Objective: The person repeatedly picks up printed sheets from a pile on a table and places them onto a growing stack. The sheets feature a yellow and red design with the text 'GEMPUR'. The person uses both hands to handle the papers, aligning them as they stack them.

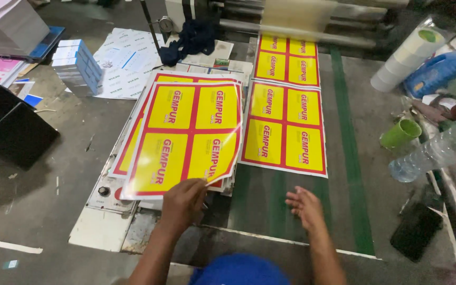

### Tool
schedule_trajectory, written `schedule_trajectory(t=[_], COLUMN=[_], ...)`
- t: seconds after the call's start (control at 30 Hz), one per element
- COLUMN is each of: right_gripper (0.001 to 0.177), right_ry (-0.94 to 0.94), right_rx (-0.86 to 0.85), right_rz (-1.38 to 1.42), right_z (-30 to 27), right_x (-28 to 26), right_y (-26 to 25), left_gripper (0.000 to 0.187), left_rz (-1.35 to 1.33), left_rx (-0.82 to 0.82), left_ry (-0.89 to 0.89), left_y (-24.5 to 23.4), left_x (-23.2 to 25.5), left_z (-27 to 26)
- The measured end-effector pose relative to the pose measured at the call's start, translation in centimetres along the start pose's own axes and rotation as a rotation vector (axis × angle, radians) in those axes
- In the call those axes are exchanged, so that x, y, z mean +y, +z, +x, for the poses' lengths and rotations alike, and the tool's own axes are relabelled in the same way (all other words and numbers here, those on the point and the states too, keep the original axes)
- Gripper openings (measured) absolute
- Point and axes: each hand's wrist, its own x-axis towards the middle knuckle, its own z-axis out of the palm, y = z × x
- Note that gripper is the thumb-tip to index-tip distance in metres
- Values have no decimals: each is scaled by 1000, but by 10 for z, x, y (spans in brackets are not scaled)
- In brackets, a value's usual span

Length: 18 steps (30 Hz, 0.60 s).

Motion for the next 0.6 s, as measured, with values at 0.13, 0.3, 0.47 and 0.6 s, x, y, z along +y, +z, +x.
schedule_trajectory(t=[0.13, 0.3, 0.47, 0.6], right_gripper=[47, 43, 34, 28], right_ry=[37, -148, -11, -32], right_rx=[-163, -561, -477, -195], right_rz=[-140, -56, 144, 83], right_z=[-73, -114, -124, -119], right_x=[-3, 3, 1, 12], right_y=[67, 99, 86, 57], left_gripper=[20, 28, 35, 39], left_rz=[-87, -122, -149, -116], left_rx=[-74, -249, -369, -392], left_ry=[71, 232, 287, 304], left_y=[33, 73, 76, 61], left_x=[27, 59, 67, 57], left_z=[-9, -22, -27, -26])
